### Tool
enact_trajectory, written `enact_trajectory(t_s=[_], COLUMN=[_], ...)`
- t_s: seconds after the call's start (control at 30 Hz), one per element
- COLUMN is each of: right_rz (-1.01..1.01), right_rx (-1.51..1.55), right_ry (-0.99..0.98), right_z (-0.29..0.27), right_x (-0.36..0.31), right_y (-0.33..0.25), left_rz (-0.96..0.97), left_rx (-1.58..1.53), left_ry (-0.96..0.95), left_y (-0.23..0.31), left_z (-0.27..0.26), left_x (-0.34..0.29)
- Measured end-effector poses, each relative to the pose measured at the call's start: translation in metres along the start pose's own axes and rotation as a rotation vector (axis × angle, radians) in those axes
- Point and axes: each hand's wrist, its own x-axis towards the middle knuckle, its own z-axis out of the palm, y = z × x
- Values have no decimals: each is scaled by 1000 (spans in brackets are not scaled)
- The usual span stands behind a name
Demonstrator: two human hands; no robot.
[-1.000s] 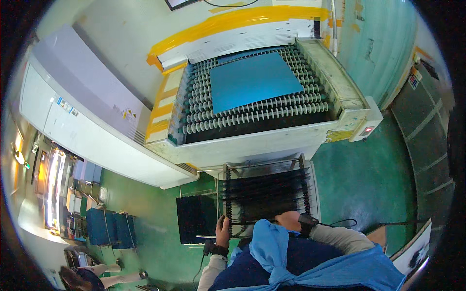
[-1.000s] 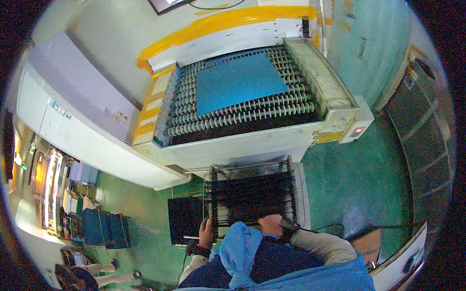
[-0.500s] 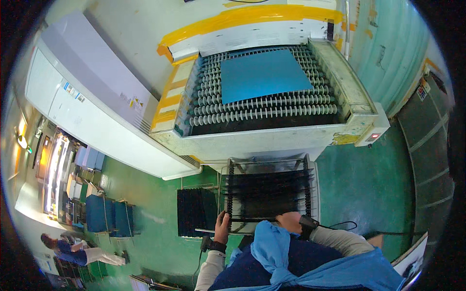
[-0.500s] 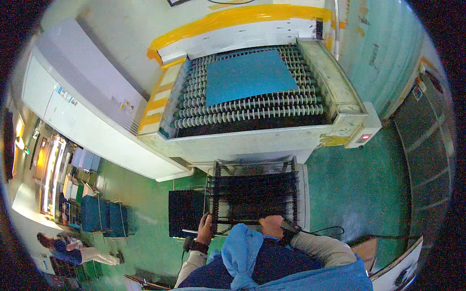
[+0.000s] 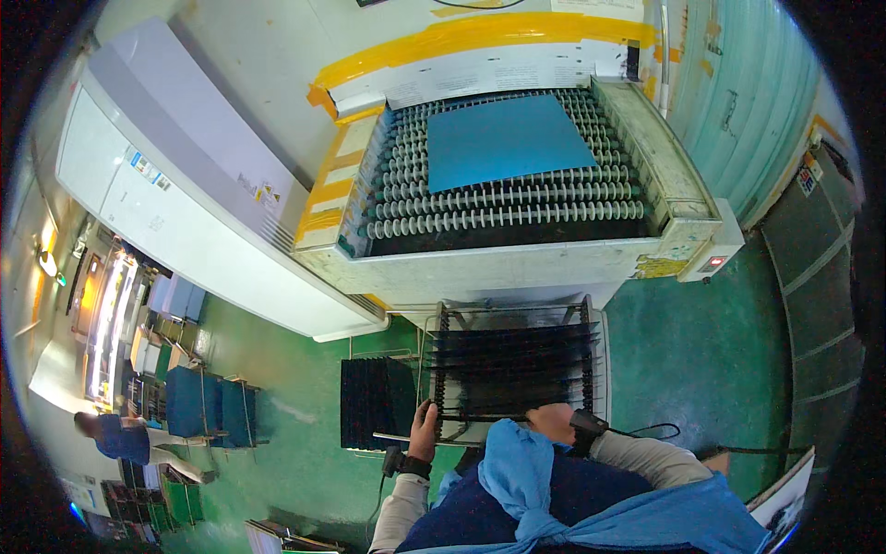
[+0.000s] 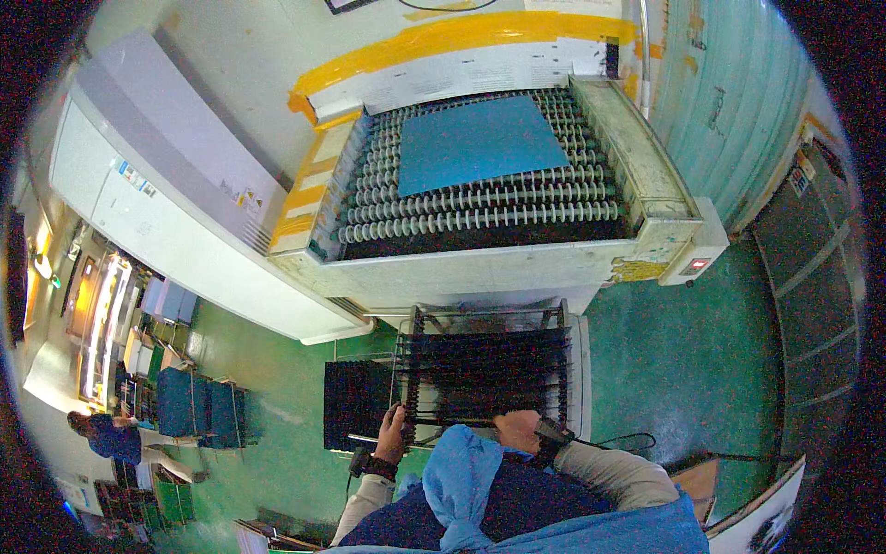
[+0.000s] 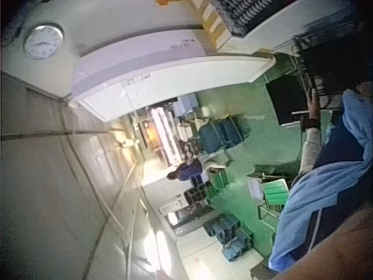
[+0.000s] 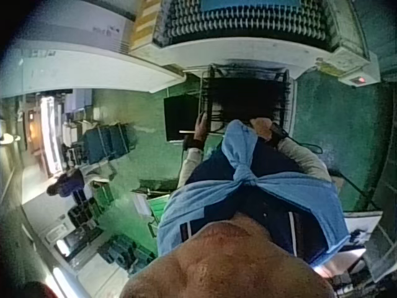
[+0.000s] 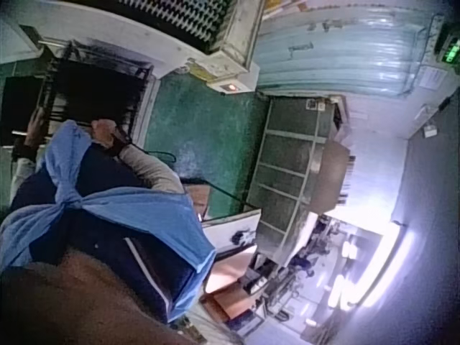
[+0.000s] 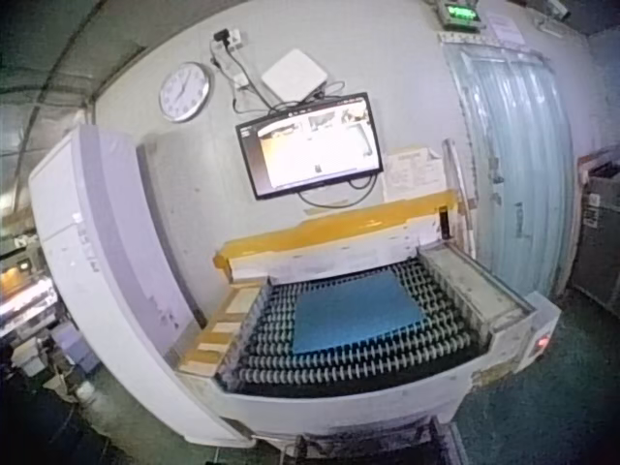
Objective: Loading thin blue sheets from a rack onto a machine conveyor.
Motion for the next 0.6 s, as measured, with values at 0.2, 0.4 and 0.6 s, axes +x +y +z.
enact_trajectory(t_s=[0.2, 0.4, 0.6], right_rz=[-98, -105, -112], right_rx=[49, -50, -162], right_ry=[4, 11, 120], right_z=[-3, -19, -101], right_x=[1, -9, -28], right_y=[5, -15, -74], left_rz=[-29, -21, 156], left_rx=[10, -157, 721], left_ry=[24, 258, 305], left_y=[5, -43, -108], left_z=[3, -41, -101], left_x=[-4, 1, 15])
